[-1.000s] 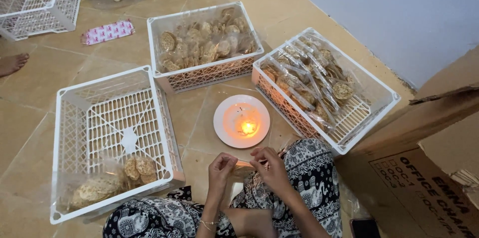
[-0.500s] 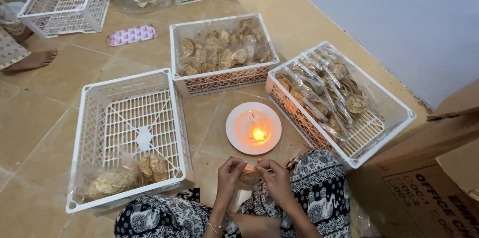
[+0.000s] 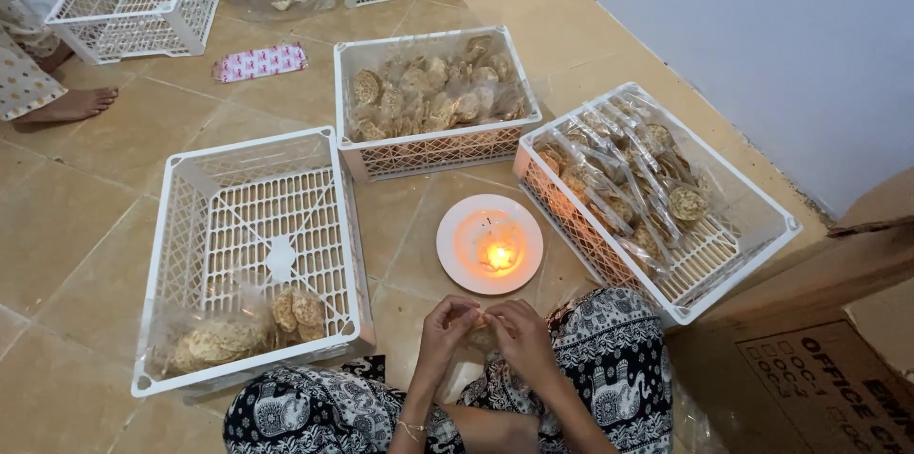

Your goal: Sealing plastic bags containing food items using a candle flame and organizing them into baskets.

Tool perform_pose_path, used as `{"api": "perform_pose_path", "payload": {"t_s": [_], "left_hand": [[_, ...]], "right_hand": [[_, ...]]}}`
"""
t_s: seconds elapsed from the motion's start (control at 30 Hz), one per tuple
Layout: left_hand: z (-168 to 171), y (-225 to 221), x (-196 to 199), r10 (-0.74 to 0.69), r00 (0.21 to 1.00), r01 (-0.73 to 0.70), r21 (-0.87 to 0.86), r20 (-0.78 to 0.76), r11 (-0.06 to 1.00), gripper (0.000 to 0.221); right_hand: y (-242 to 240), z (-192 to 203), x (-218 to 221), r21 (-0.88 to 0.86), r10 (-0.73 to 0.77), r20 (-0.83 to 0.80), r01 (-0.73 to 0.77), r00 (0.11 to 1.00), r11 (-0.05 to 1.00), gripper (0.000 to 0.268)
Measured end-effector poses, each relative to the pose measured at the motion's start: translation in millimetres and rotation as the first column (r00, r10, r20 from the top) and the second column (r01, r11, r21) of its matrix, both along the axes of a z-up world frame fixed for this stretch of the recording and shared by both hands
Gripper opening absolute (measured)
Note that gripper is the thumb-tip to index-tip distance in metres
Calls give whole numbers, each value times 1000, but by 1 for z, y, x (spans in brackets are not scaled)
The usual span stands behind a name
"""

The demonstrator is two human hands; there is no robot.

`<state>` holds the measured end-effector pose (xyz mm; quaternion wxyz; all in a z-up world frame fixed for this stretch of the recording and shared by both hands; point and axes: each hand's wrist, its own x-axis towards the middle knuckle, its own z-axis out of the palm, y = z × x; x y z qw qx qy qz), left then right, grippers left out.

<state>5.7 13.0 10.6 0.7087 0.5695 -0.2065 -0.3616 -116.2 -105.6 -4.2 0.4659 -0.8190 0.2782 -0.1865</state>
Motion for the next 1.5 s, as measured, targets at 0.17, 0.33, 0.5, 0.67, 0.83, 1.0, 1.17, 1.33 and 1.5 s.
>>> {"api": "perform_pose_path", "payload": {"t_s": [0.17,0.33,0.5,0.67,0.83,1.0,1.17,1.33,1.5], "left_hand": [[-1,-3,-4,-18,999,18,-12,32,1000,14],[7,-5,-15,42,999,-43,-21,-28,999,13],[-2,-12,-21,191,942,-225,-97,-277,969,16],[-3,-18,-29,96,932,-174,-199,-351,964,9],[-9,-28,-33,91,969,-151,-261,-229,953,6],[-22,-32,-37,53,963,-89,-127,-265,988,42],[-22,-36,-43,71,968,-77,-18,-239,997,48],[0,-50,-59,33,981,-23,55,-191,998,41],[17,-69,-77,-46,977,84,175,-210,981,40]], "right_hand": [[-5,17,-5,-27,-13,3,13,1000,1000,15],[-3,38,-11,116,-81,-4,81,997,990,31],[6,47,-18,285,-249,-123,274,961,918,57],[10,35,-27,475,-223,-16,204,975,856,47],[1,35,-33,482,-233,59,177,971,858,29],[-19,33,-43,376,-247,197,159,949,913,31],[-43,66,-57,274,-290,272,215,918,937,26],[-69,78,-77,117,-326,411,305,851,945,23],[-98,81,-101,176,-549,421,529,722,831,22]]}}
